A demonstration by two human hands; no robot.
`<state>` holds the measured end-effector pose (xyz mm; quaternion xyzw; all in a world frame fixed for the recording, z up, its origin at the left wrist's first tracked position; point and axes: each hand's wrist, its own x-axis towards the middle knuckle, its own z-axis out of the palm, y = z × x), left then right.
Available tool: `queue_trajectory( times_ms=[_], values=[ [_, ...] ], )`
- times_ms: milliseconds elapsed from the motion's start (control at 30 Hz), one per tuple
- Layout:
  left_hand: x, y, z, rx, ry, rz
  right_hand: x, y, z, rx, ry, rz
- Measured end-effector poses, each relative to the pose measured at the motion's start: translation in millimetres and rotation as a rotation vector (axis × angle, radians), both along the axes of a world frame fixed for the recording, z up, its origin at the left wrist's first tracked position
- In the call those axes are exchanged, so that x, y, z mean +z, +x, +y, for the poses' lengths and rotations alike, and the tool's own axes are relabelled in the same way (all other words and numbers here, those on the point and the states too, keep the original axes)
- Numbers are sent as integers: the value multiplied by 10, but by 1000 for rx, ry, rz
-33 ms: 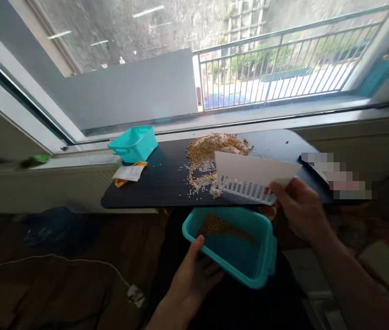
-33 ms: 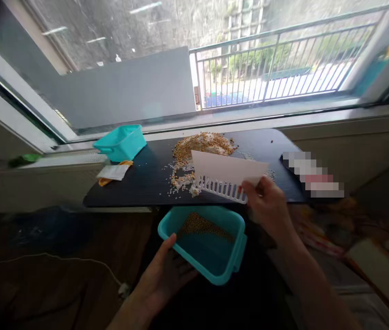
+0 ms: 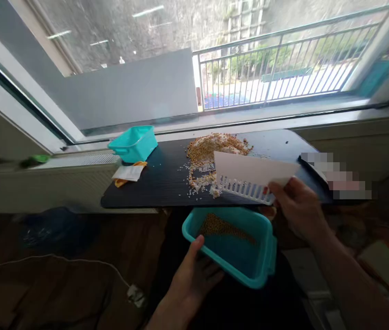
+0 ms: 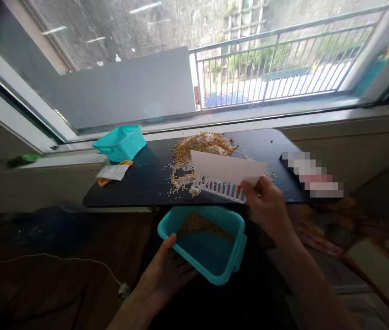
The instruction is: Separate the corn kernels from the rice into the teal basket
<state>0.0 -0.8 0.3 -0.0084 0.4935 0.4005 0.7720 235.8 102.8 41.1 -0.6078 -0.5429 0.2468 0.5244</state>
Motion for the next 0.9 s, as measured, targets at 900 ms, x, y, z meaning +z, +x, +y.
queue_trajectory(
  times_ms=[900],
  values=[
    [63,-20,-1,17,23,8,29,-51,-14,133,-13,177]
  ],
)
